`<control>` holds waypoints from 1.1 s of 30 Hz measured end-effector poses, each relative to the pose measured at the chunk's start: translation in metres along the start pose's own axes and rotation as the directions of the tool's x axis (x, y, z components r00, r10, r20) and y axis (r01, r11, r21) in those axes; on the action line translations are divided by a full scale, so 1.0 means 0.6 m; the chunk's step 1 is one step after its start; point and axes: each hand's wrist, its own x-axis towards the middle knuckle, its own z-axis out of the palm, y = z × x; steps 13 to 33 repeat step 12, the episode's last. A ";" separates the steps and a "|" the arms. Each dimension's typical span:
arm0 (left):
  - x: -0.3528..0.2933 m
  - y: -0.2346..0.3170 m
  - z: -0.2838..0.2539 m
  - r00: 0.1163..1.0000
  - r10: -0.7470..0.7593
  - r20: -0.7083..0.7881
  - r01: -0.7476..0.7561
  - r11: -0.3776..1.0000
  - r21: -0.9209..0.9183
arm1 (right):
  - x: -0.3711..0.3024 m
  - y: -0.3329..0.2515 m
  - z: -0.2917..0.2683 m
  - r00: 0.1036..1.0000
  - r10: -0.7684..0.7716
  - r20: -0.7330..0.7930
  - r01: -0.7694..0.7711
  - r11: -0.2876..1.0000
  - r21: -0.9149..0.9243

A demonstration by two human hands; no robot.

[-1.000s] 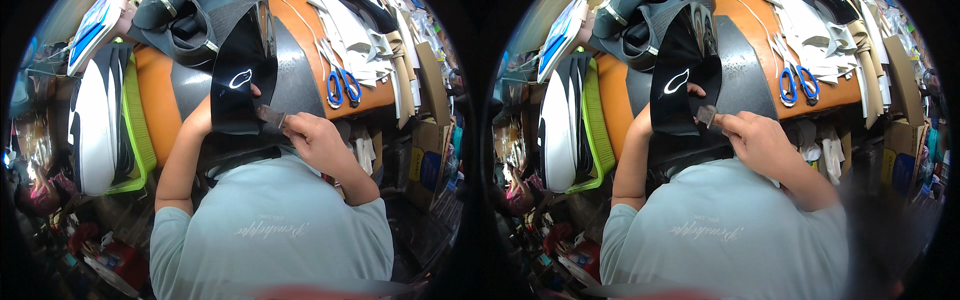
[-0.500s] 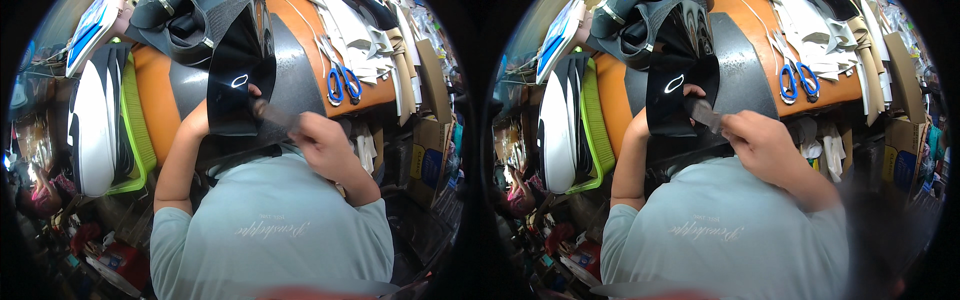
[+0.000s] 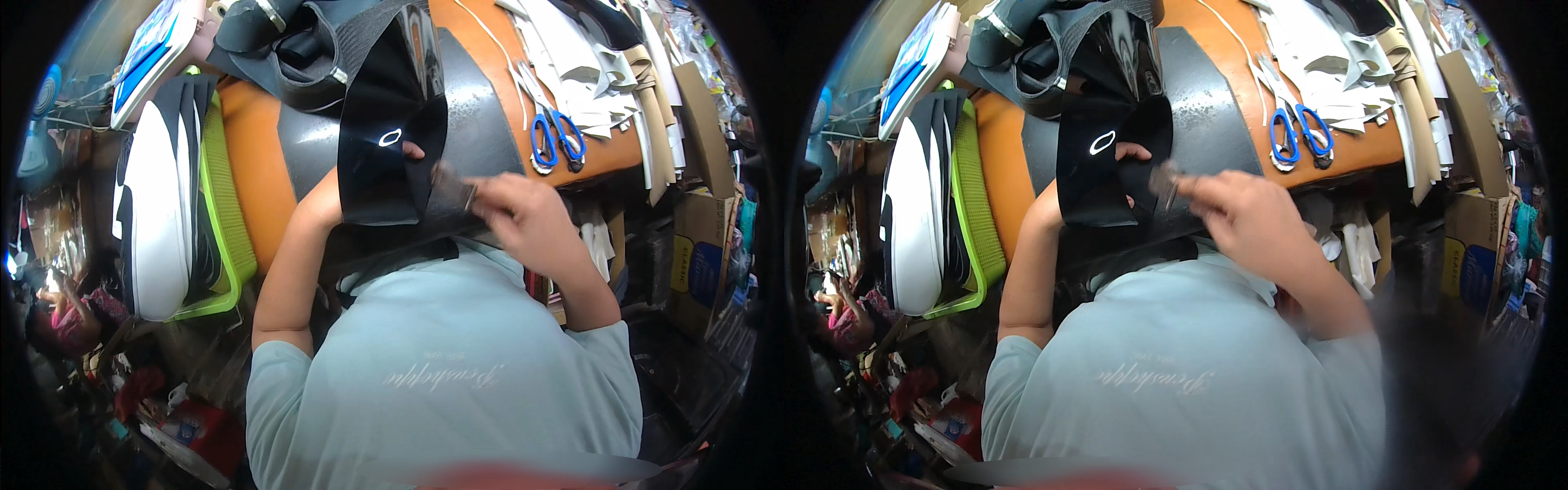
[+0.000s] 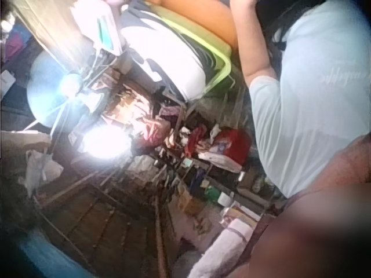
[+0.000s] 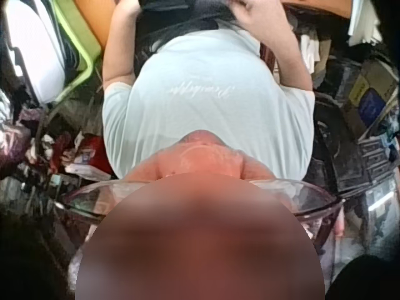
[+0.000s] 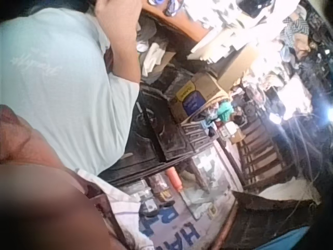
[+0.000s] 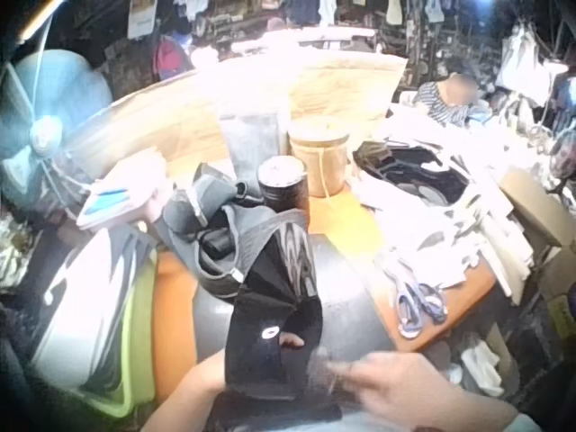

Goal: The person hand-sews a black shoe upper using a needle and white thread, pulling the thread through the material and securing it. They then use a hammer to tap along the stitched seam to flatten and set it. The person flips the shoe part over to inspect the seam and continues hammering the edges.

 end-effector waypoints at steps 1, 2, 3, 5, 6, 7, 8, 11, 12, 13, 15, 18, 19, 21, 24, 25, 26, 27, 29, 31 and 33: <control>0.003 0.006 0.003 0.999 -0.044 -0.015 0.044 0.999 -0.020 | 0.008 0.017 -0.003 0.997 0.022 -0.078 -0.026 0.999 -0.045; 0.008 0.015 0.005 0.998 -0.054 -0.029 0.051 0.994 -0.099 | 0.019 0.035 -0.008 0.987 0.039 -0.156 -0.054 0.995 -0.088; 0.014 0.025 0.004 0.994 -0.101 -0.040 0.094 0.983 -0.155 | 0.033 0.053 -0.014 0.969 0.003 -0.245 -0.032 0.993 -0.114; 0.027 0.050 0.005 0.993 -0.077 -0.095 0.062 0.986 -0.154 | 0.071 0.084 -0.029 0.937 -0.004 -0.348 -0.117 0.938 -0.327; 0.039 0.063 0.004 0.986 -0.049 -0.159 0.049 0.999 -0.005 | 0.089 0.093 -0.042 0.951 0.136 -0.278 -0.235 0.902 -0.363; 0.054 0.077 -0.003 0.974 0.078 -0.211 -0.048 0.989 0.142 | 0.094 0.093 -0.056 0.938 0.005 -0.347 -0.129 0.934 -0.333; 0.063 0.093 -0.023 0.978 0.035 -0.205 0.043 0.931 0.364 | 0.100 0.088 -0.069 0.914 -0.030 -0.404 -0.098 0.951 -0.293; 0.039 0.148 -0.060 0.941 0.178 -0.288 0.064 0.742 0.668 | 0.096 0.047 -0.131 0.899 0.013 -0.437 -0.014 1.000 0.002; 0.023 0.172 -0.069 0.877 0.371 -0.306 -0.081 0.741 0.667 | 0.089 0.022 -0.161 0.905 -0.095 -0.415 0.134 0.989 0.066; 0.023 0.172 -0.069 0.877 0.371 -0.306 -0.081 0.741 0.667 | 0.089 0.022 -0.161 0.905 -0.095 -0.415 0.134 0.989 0.066; 0.023 0.172 -0.069 0.877 0.371 -0.306 -0.081 0.741 0.667 | 0.089 0.022 -0.161 0.905 -0.095 -0.415 0.134 0.989 0.066; 0.023 0.172 -0.069 0.877 0.371 -0.306 -0.081 0.741 0.667 | 0.089 0.022 -0.161 0.905 -0.095 -0.415 0.134 0.989 0.066; 0.023 0.172 -0.069 0.877 0.371 -0.306 -0.081 0.741 0.667 | 0.089 0.022 -0.161 0.905 -0.095 -0.415 0.134 0.989 0.066; 0.023 0.172 -0.069 0.877 0.371 -0.306 -0.081 0.741 0.667 | 0.089 0.022 -0.161 0.905 -0.095 -0.415 0.134 0.989 0.066; 0.023 0.172 -0.069 0.877 0.371 -0.306 -0.081 0.741 0.667 | 0.089 0.022 -0.161 0.905 -0.095 -0.415 0.134 0.989 0.066; 0.023 0.172 -0.069 0.877 0.371 -0.306 -0.081 0.741 0.667 | 0.089 0.022 -0.161 0.905 -0.095 -0.415 0.134 0.989 0.066; 0.023 0.172 -0.069 0.877 0.371 -0.306 -0.081 0.741 0.667 | 0.089 0.022 -0.161 0.905 -0.095 -0.415 0.134 0.989 0.066; 0.023 0.172 -0.069 0.877 0.371 -0.306 -0.081 0.741 0.667 | 0.089 0.022 -0.161 0.905 -0.095 -0.415 0.134 0.989 0.066; 0.023 0.172 -0.069 0.877 0.371 -0.306 -0.081 0.741 0.667 | 0.089 0.022 -0.161 0.905 -0.095 -0.415 0.134 0.989 0.066; 0.023 0.172 -0.069 0.877 0.371 -0.306 -0.081 0.741 0.667 | 0.089 0.022 -0.161 0.905 -0.095 -0.415 0.134 0.989 0.066; 0.023 0.172 -0.069 0.877 0.371 -0.306 -0.081 0.741 0.667 | 0.089 0.022 -0.161 0.905 -0.095 -0.415 0.134 0.989 0.066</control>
